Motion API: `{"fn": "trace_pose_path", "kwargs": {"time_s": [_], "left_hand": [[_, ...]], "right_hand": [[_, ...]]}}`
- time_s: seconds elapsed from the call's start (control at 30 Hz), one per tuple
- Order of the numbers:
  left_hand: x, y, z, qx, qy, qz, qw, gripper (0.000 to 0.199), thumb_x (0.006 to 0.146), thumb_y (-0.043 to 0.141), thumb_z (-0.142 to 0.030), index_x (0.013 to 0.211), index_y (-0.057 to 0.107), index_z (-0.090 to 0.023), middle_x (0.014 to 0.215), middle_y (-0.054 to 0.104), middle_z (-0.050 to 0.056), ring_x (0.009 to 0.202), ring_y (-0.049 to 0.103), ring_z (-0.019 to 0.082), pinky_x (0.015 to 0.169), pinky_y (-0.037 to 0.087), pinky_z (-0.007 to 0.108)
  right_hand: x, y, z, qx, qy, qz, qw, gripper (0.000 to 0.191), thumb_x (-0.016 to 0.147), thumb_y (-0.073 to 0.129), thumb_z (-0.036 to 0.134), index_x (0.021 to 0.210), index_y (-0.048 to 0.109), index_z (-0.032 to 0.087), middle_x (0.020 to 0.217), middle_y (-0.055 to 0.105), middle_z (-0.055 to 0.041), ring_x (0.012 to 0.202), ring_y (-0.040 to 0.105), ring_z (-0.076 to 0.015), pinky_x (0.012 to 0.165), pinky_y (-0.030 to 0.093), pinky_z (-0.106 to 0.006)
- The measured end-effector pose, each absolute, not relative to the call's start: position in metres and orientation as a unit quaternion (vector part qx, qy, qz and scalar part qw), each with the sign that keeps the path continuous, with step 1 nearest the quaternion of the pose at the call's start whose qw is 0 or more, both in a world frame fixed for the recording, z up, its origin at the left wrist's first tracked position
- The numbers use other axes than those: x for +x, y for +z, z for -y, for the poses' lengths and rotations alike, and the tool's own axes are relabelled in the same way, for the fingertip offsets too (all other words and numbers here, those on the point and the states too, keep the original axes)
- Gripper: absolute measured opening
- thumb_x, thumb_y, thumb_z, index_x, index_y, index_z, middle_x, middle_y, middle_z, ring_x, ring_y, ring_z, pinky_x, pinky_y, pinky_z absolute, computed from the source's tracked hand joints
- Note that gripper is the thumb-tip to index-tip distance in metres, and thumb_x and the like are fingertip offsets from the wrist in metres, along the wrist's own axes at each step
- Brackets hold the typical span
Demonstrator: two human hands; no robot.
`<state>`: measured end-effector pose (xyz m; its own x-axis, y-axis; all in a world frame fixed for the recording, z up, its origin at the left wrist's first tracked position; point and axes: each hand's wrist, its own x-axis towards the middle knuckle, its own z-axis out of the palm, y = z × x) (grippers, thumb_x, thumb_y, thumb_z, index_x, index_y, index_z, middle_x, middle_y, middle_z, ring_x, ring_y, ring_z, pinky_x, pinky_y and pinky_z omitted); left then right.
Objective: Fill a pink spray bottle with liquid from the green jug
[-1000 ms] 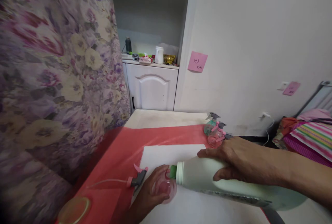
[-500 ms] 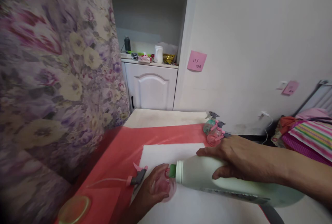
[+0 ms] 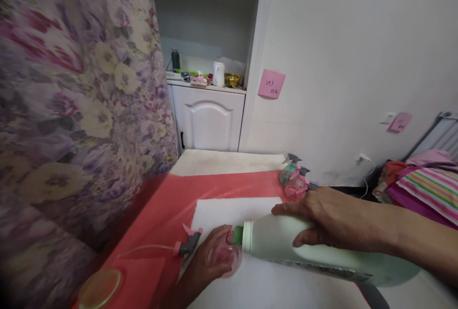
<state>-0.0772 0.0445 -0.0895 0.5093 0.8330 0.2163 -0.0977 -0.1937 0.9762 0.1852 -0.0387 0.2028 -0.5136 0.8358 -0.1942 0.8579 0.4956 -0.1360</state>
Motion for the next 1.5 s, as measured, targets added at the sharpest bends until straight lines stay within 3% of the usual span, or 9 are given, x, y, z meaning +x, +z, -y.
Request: {"fn": "trace_pose_path", "kwargs": {"time_s": [0.1,0.33,0.63,1.03,1.5], "left_hand": [[-0.078,-0.089,-0.044,0.657,0.403,-0.284,0.570,0.070,0.062,0.080,-0.019,0.127,0.058,-0.033,0.140,0.053,0.004,0.134,0.043,0.028,0.114,0.033,0.044],[-0.078,-0.088,-0.046,0.669,0.405,-0.286,0.555,0.071,0.061,0.083,-0.032,0.127,0.057,-0.031,0.139,0.054,0.004,0.134,0.044,0.029,0.118,0.027,0.045],[-0.076,-0.084,-0.045,0.652,0.412,-0.278,0.573,0.070,0.060,0.084,-0.030,0.125,0.059,-0.032,0.137,0.056,0.004,0.133,0.045,0.028,0.116,0.032,0.043],[-0.077,-0.088,-0.046,0.653,0.408,-0.285,0.571,0.073,0.059,0.079,-0.014,0.127,0.058,-0.033,0.139,0.055,0.003,0.133,0.045,0.028,0.117,0.029,0.044],[-0.077,-0.093,-0.047,0.643,0.403,-0.283,0.586,0.073,0.060,0.079,-0.016,0.127,0.058,-0.032,0.141,0.053,0.004,0.133,0.045,0.030,0.114,0.036,0.044]], "right_hand": [[0.186,0.202,0.038,0.513,-0.124,-0.844,0.093,0.049,0.090,0.056,0.041,0.135,0.053,0.020,0.100,0.073,-0.0125,0.086,0.070,-0.0261,0.066,0.052,-0.030],[0.192,0.198,0.039,0.499,-0.119,-0.855,0.080,0.051,0.092,0.054,0.045,0.136,0.052,0.020,0.103,0.072,-0.0130,0.079,0.068,-0.0212,0.063,0.047,-0.026],[0.190,0.199,0.037,0.494,-0.114,-0.858,0.079,0.050,0.092,0.050,0.052,0.133,0.053,0.024,0.087,0.071,-0.0084,0.068,0.065,-0.0195,0.059,0.043,-0.027],[0.195,0.194,0.036,0.473,-0.099,-0.873,0.060,0.047,0.092,0.052,0.050,0.132,0.054,0.025,0.084,0.071,-0.0073,0.063,0.064,-0.0189,0.054,0.038,-0.027],[0.192,0.199,0.036,0.493,-0.118,-0.858,0.078,0.051,0.091,0.050,0.053,0.134,0.053,0.024,0.093,0.072,-0.0093,0.075,0.067,-0.0209,0.063,0.048,-0.026]]}}
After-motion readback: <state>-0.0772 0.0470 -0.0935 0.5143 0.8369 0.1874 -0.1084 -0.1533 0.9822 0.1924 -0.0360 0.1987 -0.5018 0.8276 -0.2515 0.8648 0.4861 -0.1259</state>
